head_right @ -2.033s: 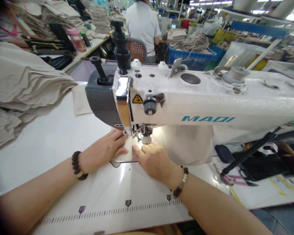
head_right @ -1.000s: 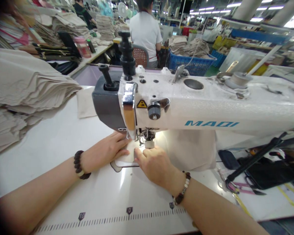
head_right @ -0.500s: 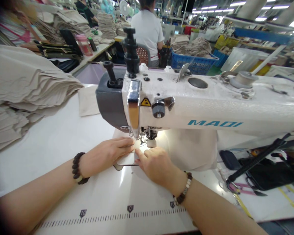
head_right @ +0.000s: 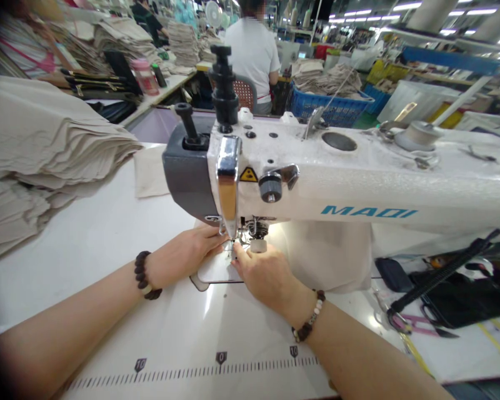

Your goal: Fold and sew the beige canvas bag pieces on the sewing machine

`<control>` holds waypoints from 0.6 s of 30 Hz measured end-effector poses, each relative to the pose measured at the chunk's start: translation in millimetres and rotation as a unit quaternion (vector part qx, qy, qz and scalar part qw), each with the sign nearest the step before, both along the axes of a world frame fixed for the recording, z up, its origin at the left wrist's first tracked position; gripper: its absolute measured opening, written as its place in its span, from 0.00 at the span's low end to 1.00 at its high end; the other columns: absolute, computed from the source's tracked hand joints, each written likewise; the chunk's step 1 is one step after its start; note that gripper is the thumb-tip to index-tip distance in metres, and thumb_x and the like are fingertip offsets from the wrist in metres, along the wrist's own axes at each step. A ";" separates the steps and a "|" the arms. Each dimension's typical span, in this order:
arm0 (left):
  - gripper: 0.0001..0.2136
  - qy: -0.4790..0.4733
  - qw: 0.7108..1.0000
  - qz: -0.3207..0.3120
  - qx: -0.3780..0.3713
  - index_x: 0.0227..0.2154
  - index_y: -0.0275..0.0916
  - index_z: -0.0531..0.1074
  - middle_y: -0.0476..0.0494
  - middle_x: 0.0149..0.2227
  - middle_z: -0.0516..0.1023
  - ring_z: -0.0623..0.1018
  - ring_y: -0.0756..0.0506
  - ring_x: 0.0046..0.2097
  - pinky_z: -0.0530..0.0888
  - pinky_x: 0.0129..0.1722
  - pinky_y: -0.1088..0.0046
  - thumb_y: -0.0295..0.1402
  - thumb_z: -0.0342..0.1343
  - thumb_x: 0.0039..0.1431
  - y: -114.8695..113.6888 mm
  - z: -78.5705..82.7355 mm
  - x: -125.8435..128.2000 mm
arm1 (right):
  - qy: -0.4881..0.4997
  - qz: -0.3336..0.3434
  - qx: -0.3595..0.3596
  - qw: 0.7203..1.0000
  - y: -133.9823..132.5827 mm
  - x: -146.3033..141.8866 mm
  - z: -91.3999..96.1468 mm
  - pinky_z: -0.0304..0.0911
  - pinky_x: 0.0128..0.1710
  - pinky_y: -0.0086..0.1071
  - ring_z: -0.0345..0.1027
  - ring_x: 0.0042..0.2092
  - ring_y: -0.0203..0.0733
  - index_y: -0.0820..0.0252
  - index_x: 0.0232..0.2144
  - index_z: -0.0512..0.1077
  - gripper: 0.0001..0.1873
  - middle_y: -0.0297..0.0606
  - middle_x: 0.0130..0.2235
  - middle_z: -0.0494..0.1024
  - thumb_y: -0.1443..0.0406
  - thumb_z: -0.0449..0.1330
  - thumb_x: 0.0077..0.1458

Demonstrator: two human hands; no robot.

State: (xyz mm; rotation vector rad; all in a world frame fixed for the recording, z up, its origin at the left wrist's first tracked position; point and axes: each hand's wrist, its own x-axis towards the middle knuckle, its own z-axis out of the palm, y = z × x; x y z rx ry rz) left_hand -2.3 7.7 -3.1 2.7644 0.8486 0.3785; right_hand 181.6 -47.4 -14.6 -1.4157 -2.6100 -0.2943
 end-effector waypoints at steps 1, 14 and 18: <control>0.09 -0.002 1.000 0.003 -0.004 0.42 0.32 0.67 0.40 0.44 0.71 0.70 0.45 0.48 0.68 0.50 0.67 0.27 0.45 0.62 0.0 -0.2 0.0 | 0.003 0.001 0.001 1.000 -0.1 0.2 0.0 0.44 0.25 0.33 0.66 0.26 0.38 0.60 0.44 0.70 0.13 0.34 0.27 0.76 0.63 0.54 0.57; 0.10 0.094 0.995 0.032 0.023 0.43 0.32 0.67 0.39 0.42 0.70 0.69 0.41 0.46 0.68 0.48 0.62 0.31 0.46 0.62 -5.7 5.3 1.8 | 0.027 0.010 -0.013 1.000 1.9 1.8 -1.6 0.46 0.25 0.32 0.66 0.26 0.37 0.62 0.44 0.69 0.13 0.36 0.28 0.76 0.63 0.51 0.59; 0.15 0.127 0.991 0.034 0.017 0.39 0.30 0.69 0.36 0.38 0.70 0.69 0.40 0.41 0.71 0.39 0.61 0.38 0.50 0.59 -28.5 14.4 3.8 | 0.064 0.069 -0.027 0.995 0.8 9.9 -0.1 0.49 0.27 0.31 0.66 0.28 0.37 0.64 0.45 0.68 0.14 0.37 0.28 0.75 0.64 0.49 0.61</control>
